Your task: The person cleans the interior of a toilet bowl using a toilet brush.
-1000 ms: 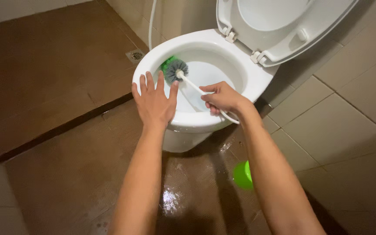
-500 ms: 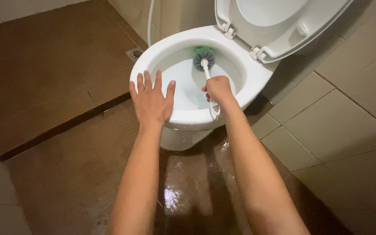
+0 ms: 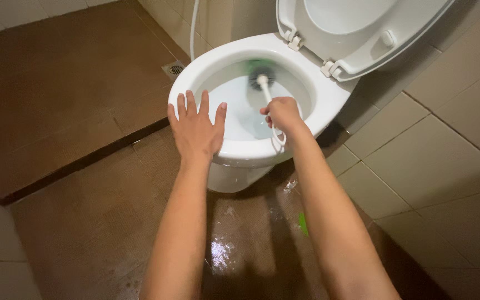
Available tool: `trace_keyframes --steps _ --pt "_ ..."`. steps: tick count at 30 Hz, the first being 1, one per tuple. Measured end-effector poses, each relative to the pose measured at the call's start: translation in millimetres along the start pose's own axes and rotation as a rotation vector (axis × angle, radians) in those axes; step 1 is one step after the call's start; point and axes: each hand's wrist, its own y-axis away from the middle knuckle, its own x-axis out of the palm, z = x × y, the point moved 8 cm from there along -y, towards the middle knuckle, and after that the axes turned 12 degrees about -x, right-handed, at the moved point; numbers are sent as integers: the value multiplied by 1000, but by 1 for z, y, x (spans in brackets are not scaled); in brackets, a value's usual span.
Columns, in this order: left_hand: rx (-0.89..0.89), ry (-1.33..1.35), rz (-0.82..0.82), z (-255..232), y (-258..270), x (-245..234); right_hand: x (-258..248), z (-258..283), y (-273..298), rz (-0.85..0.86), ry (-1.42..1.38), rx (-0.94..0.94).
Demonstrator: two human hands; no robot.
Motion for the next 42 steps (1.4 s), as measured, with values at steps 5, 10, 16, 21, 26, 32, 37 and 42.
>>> trace_keyframes --steps 5,10,16,21,26,32,37,42 --pt "1 7 2 1 0 1 -4 -6 -2 -50 -76 19" --pt "21 21 -15 -1 1 -1 15 12 14 199 221 -39" --pt "19 -29 17 -1 -2 0 9 15 14 356 58 64" --pt "16 -130 104 -5 0 5 4 -3 -4 158 142 -39" --pt "40 -382 136 -12 2 8 14 13 15 151 309 -86" --pt "169 -375 132 -23 -4 19 12 24 23 340 155 -60" --pt "144 -337 205 -18 0 18 8 2 5 254 108 -51" --pt "128 -369 258 -20 0 16 1 -14 -17 84 4 -96"
